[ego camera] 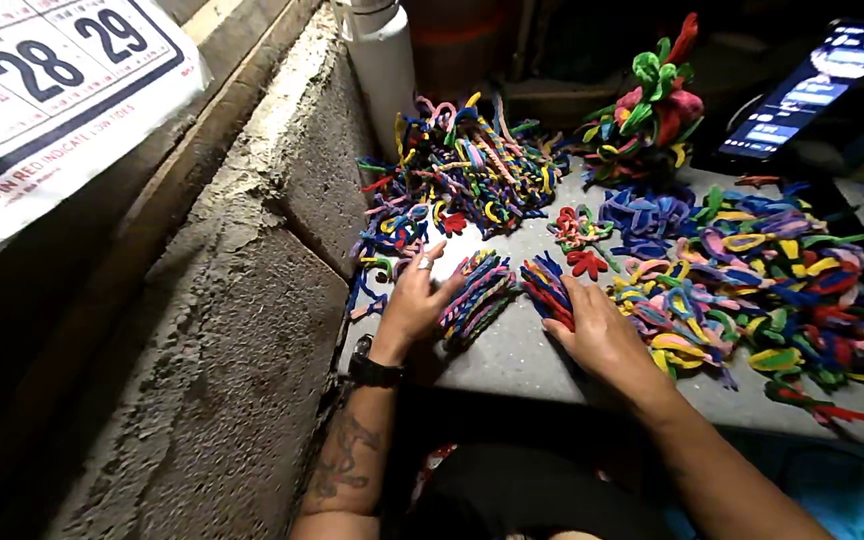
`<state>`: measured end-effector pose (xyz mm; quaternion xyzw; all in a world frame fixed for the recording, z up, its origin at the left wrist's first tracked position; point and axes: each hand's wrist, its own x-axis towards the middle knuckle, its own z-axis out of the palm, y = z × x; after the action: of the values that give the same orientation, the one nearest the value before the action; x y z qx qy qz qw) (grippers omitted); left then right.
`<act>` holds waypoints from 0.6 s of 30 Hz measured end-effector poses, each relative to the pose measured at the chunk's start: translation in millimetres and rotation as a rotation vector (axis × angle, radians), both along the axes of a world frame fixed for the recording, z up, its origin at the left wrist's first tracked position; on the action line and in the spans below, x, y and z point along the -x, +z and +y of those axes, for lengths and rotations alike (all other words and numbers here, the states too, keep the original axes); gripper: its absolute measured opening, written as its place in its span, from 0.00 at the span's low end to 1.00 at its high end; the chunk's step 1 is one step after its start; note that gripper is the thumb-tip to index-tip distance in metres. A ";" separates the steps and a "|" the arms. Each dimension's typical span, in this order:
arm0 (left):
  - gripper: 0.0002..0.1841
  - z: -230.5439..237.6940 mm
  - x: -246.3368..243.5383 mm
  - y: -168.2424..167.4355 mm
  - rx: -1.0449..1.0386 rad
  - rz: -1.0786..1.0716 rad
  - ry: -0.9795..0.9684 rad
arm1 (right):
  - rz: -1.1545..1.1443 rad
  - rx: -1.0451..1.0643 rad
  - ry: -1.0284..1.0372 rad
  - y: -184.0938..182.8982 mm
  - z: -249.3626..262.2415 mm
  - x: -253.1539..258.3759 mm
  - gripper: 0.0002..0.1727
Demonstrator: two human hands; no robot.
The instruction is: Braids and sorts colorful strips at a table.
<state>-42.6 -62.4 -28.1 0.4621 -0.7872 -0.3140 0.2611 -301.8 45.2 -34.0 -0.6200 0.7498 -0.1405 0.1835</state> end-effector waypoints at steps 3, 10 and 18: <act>0.36 9.9 28.0 -9.0 0.253 -0.170 -0.206 | 0.014 0.026 0.014 -0.3 -0.7 -4.3 0.41; 0.28 3.7 58.6 -20.0 0.287 -0.533 -0.371 | 0.060 -0.104 0.031 3.9 -14.4 -14.8 0.40; 0.23 25.9 41.0 -26.9 0.218 -0.559 0.015 | 0.051 0.005 0.075 -13.9 10.6 -23.1 0.38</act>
<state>-83.6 -36.5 -55.0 0.5057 -0.8542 -0.0860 0.0848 -278.8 55.8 -47.9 -0.6514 0.7302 -0.1198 0.1677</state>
